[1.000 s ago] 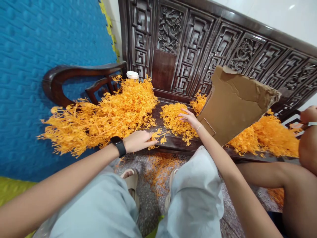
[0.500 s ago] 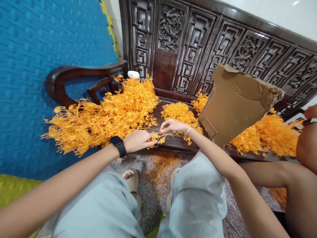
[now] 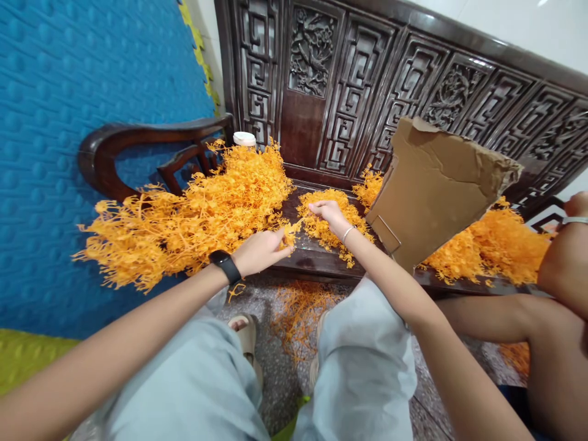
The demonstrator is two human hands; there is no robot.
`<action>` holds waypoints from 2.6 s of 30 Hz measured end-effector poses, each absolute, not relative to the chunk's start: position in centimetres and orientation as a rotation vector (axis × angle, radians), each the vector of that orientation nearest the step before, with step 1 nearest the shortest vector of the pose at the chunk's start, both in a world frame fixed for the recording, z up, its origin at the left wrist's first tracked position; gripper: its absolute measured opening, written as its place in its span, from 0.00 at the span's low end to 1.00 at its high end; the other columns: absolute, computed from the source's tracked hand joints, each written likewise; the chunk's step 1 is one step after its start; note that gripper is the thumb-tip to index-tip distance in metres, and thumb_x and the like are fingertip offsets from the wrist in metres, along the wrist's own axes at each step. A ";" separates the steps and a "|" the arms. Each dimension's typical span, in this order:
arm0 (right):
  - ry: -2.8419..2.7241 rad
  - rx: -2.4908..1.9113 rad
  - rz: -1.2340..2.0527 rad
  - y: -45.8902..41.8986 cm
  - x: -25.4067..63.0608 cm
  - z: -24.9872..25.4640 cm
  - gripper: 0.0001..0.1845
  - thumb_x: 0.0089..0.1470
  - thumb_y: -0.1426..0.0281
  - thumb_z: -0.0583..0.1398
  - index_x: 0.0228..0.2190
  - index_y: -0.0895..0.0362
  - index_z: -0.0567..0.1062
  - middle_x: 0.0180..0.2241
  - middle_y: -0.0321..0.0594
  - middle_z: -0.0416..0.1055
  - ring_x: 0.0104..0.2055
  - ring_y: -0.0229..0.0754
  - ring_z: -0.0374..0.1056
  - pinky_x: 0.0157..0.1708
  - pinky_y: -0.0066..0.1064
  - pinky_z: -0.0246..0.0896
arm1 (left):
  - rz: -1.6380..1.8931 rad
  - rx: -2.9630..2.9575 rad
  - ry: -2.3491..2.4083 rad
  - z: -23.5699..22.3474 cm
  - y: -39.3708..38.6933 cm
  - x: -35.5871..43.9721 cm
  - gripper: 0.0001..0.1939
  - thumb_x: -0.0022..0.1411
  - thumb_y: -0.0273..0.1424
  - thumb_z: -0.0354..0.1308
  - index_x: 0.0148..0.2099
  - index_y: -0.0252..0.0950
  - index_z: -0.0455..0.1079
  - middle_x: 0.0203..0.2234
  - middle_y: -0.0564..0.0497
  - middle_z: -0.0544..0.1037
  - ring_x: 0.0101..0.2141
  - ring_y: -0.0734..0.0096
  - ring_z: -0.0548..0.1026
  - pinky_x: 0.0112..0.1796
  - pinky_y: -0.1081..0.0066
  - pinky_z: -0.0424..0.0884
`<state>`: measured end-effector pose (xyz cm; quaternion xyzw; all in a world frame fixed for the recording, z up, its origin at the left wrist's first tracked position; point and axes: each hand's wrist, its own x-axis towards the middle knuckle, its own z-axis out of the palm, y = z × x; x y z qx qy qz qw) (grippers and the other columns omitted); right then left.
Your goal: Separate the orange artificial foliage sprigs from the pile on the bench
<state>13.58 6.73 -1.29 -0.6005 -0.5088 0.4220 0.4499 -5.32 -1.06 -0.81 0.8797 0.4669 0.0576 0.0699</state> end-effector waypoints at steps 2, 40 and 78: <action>-1.237 -1.491 1.011 7.1 13.3 -1.2 0.13 0.45 0.74 0.61 0.13 0.60 0.68 0.17 0.34 0.68 0.19 0.28 0.56 0.22 0.22 0.52 | 0.201 2.652 1.428 -0.6 -0.9 -5.0 0.19 0.63 0.42 0.42 0.38 0.32 0.64 0.24 0.46 0.75 0.27 0.63 0.73 0.27 0.70 0.60; -1.028 -1.585 0.814 9.5 19.9 -4.1 0.15 0.46 0.77 0.61 0.39 0.60 0.69 0.18 0.32 0.66 0.16 0.30 0.59 0.18 0.21 0.54 | 0.750 2.304 1.647 0.0 -1.4 -6.0 0.17 0.58 0.45 0.48 0.28 0.36 0.60 0.19 0.52 0.68 0.22 0.70 0.67 0.25 0.72 0.58; -1.455 -0.932 1.135 4.8 13.5 -0.7 0.05 0.43 0.70 0.63 0.25 0.58 0.77 0.23 0.33 0.72 0.23 0.31 0.65 0.27 0.24 0.60 | 0.766 2.254 1.450 -1.8 -0.1 -6.7 0.19 0.57 0.45 0.48 0.22 0.36 0.60 0.18 0.54 0.67 0.22 0.73 0.63 0.26 0.74 0.55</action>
